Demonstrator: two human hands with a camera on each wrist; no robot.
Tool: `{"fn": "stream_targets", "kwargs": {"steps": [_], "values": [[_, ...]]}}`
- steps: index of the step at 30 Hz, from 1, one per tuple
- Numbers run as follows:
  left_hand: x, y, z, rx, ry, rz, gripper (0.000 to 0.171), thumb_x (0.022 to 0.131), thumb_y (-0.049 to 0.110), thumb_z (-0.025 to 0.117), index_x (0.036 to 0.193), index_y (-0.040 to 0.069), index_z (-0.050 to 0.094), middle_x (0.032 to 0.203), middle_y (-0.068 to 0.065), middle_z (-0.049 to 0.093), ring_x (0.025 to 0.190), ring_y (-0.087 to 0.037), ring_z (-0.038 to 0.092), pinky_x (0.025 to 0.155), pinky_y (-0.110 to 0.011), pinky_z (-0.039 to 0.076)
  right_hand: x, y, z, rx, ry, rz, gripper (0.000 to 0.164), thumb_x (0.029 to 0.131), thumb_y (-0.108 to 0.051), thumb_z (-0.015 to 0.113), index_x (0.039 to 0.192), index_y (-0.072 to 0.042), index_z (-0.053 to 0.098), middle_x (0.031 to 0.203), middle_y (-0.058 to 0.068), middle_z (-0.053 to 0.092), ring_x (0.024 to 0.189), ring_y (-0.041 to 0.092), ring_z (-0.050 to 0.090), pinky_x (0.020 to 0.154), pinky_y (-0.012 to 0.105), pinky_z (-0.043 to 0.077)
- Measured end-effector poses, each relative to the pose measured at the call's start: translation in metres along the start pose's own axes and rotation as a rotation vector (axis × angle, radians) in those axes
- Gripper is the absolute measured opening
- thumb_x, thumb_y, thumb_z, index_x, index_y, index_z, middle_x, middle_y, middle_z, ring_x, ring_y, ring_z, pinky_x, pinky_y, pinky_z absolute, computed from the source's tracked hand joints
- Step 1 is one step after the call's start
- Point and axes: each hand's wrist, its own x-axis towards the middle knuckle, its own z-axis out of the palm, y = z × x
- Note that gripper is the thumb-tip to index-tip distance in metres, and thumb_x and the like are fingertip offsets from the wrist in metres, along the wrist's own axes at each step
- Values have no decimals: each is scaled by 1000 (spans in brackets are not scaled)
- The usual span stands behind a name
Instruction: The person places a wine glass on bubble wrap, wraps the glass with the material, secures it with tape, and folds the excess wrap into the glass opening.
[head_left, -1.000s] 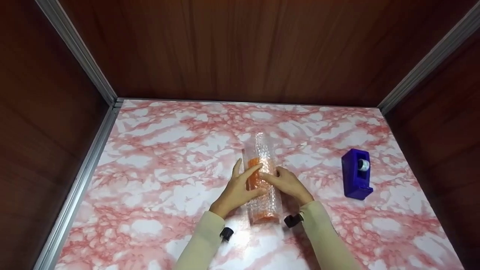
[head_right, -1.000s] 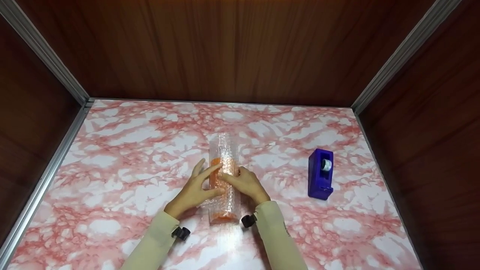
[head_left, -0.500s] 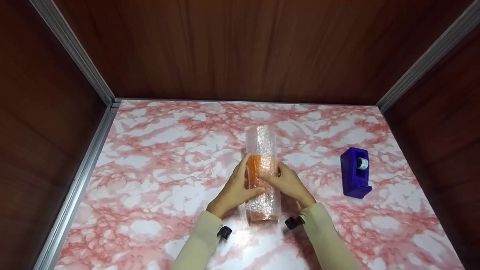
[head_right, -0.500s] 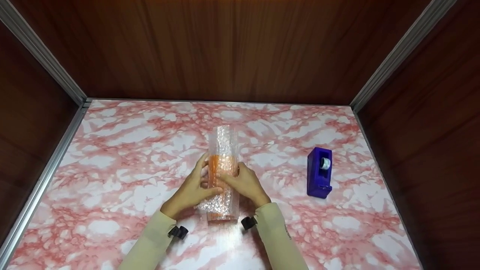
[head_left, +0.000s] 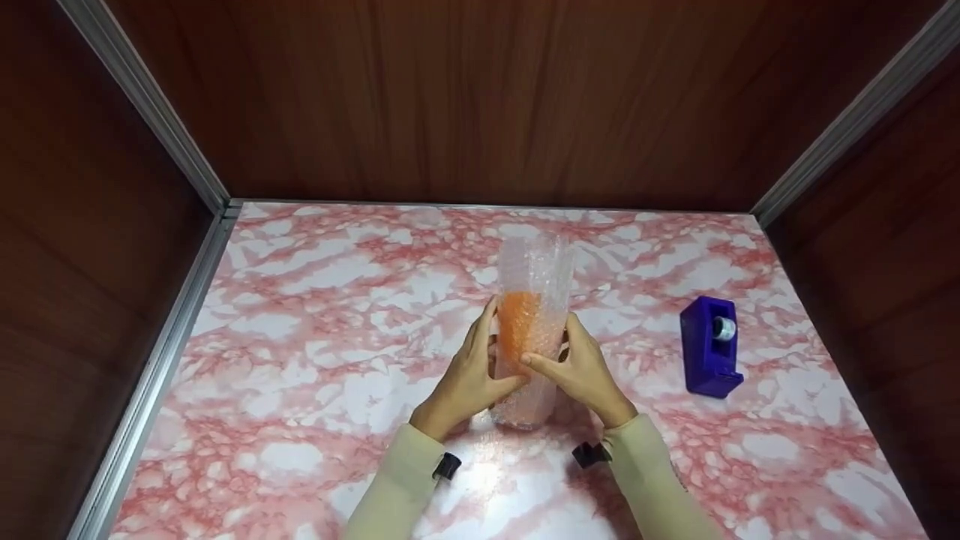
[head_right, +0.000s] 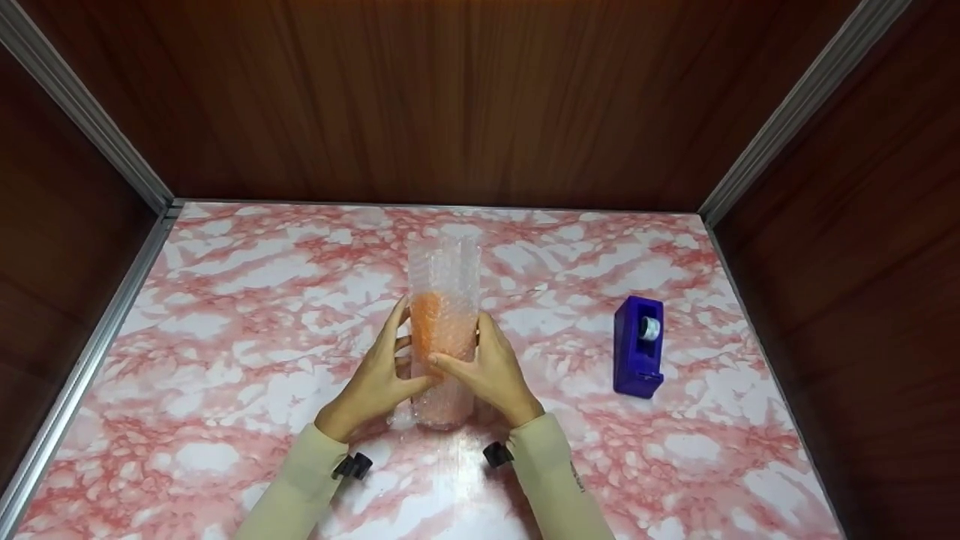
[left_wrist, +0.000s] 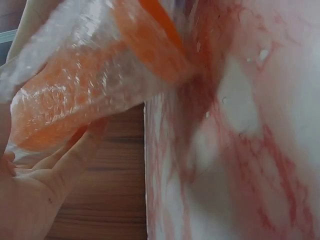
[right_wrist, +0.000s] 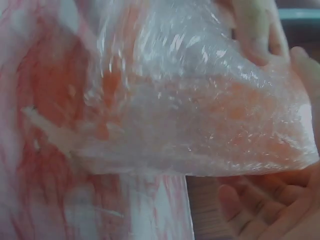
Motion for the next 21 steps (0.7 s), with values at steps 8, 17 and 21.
{"fn": "stream_targets", "kwargs": {"steps": [8, 17, 21], "values": [[-7, 2, 0, 119, 12, 146, 109, 87, 25, 80, 161, 14, 1, 158, -13, 29, 133, -30, 47, 103, -34, 46, -16, -19, 3, 2, 81, -221, 88, 70, -8, 91, 142, 3, 42, 128, 12, 58, 110, 25, 58, 88, 41, 50], [-15, 2, -1, 181, 31, 195, 108, 82, 20, 84, 160, 12, 10, 155, -11, 31, 131, -26, 47, 101, -41, 48, -29, -36, 4, -30, 68, -295, 91, 67, -6, 93, 141, 7, 43, 135, 21, 54, 122, 34, 53, 106, 41, 39], [-15, 6, -3, 193, 55, 231, 107, 82, 22, 84, 160, 10, 11, 157, -10, 29, 135, -24, 42, 103, -44, 45, -32, -39, -1, -54, 94, -345, 91, 65, -6, 94, 140, 9, 43, 133, 25, 52, 120, 37, 53, 103, 33, 42]]}}
